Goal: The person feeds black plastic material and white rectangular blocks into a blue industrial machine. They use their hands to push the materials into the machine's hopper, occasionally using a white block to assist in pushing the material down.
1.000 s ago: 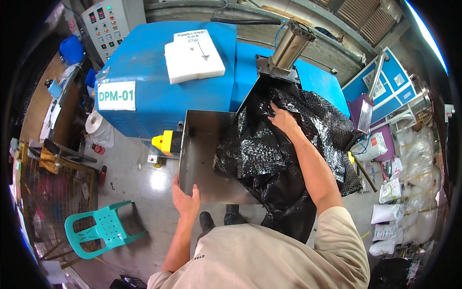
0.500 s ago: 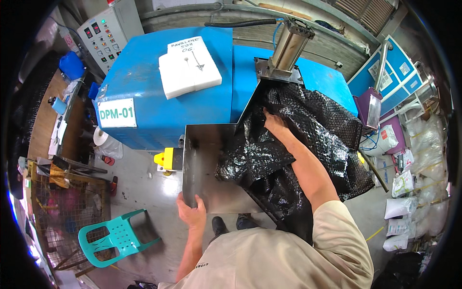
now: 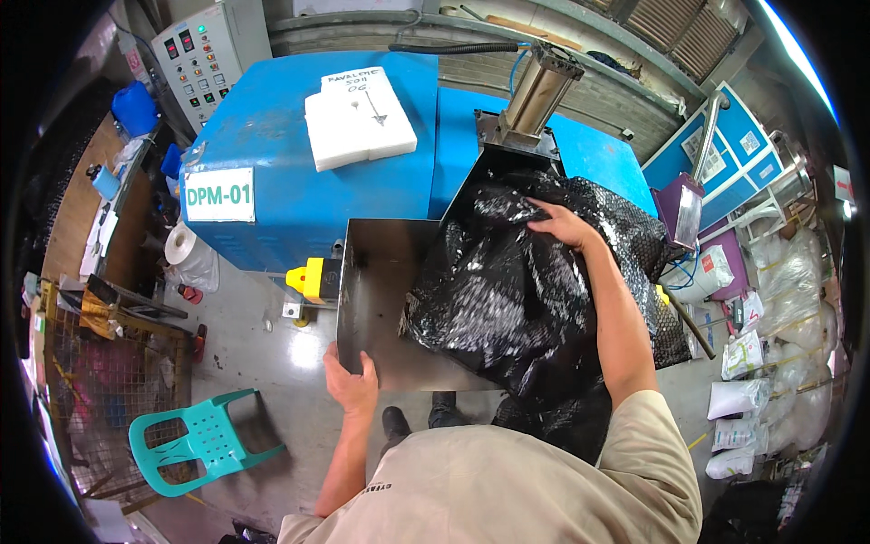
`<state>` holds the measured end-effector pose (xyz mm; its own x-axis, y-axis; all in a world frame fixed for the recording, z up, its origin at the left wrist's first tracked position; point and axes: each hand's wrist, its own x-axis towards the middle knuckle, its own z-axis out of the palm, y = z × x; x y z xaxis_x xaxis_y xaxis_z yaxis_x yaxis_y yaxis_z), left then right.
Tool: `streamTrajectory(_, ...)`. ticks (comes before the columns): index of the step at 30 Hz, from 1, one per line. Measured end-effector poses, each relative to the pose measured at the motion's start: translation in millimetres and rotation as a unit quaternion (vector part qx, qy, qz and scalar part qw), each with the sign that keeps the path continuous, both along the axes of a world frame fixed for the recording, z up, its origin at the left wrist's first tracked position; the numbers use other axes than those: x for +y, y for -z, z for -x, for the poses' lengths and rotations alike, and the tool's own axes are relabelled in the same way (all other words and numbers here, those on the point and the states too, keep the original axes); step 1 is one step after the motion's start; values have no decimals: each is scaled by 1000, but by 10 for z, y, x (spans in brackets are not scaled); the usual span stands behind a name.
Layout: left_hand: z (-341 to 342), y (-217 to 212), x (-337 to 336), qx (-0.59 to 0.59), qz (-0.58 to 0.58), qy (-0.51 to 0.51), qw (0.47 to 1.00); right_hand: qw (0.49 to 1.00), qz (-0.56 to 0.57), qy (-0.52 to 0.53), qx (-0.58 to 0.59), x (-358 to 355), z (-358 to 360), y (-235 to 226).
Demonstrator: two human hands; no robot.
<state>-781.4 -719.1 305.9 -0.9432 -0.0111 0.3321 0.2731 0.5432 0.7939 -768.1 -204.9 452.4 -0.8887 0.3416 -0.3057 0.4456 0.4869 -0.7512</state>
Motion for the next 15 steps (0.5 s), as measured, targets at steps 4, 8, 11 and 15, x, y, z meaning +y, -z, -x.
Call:
streamTrajectory(4,17,-4,-22,2,24,-4,1000,991,-128,13,-30,471,325,489)
streamTrajectory(8,12,-119,32,-4,22,-1,1000,966,-257,-23,-2,845,748,1325)
streamTrajectory(11,-1,-133,48,-23,17,-15,999,962,-270,-35,35,789,829,1652)
streamTrajectory(15,-26,-80,23,-27,18,-17,999,972,-234,0,-5,573,943,1607)
